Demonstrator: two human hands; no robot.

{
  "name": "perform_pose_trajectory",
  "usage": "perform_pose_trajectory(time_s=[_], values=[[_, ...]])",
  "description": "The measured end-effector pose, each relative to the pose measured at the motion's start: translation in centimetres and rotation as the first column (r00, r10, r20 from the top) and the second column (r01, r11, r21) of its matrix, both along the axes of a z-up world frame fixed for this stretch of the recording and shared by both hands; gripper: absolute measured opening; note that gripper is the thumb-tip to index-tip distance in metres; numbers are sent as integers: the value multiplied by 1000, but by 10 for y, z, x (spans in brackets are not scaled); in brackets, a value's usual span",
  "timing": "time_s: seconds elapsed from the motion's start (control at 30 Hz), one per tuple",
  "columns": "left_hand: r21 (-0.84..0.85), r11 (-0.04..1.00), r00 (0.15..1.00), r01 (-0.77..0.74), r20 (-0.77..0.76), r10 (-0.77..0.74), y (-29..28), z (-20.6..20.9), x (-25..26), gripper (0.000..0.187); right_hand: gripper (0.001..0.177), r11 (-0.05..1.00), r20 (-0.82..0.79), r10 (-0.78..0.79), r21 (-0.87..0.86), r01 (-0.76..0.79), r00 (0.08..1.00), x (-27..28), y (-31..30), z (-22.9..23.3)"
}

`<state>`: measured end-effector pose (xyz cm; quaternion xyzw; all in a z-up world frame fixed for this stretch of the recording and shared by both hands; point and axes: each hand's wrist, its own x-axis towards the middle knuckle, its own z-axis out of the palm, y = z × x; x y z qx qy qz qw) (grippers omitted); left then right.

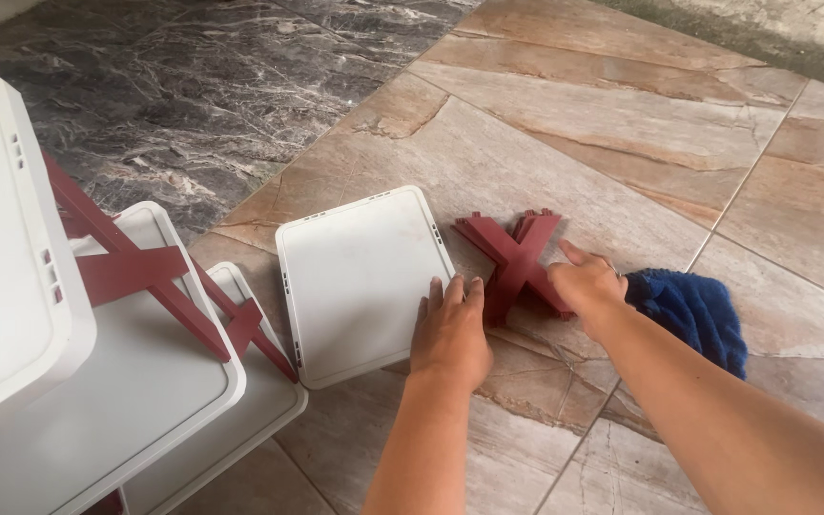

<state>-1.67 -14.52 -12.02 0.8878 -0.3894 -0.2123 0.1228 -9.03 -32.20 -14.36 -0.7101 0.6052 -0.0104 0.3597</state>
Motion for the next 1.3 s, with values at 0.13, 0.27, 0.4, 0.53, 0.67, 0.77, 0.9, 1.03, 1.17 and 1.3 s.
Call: perform_pose_trajectory(time_s=[0.13, 0.27, 0.4, 0.53, 0.67, 0.77, 0.9, 1.03, 1.17, 1.3], values=[[0, 1000, 1000, 2, 12, -2, 12, 4, 3, 74, 62, 998, 34, 44, -41, -43, 998, 9, 12, 13], [-28, 1000, 999, 1, 43, 0, 25, 10, 6, 69, 55, 962, 179, 196, -227, -154, 964, 19, 17, 20], [-36, 999, 997, -2, 79, 5, 43, 27, 12, 67, 48, 927, 235, 285, -314, -205, 929, 33, 26, 39], [-74, 997, 990, -17, 137, 27, 61, 54, 23, 67, 43, 882, 382, 402, -407, -239, 833, 53, 39, 71], [-111, 994, 973, -22, 227, 46, 82, 83, 37, 66, 44, 782, 395, 560, -541, -308, 728, 75, 58, 105], [-145, 988, 963, -50, 254, 86, 97, 100, 46, 67, 45, 786, 416, 579, -514, -344, 701, 86, 78, 123], [-172, 980, 955, -98, 261, 141, 118, 113, 51, 67, 49, 815, 386, 561, -411, -408, 732, 96, 102, 138], [-193, 976, 923, -100, 347, 164, 146, 117, 56, 67, 49, 772, 451, 634, -422, -475, 629, 107, 125, 144], [-203, 969, 913, -143, 350, 208, 177, 123, 59, 65, 50, 753, 554, 638, -299, -587, 536, 127, 149, 148], [-16, 950, 941, -312, 133, 311, 206, 131, 59, 53, 52, 667, 671, 641, -248, -702, 372, 143, 188, 154]])
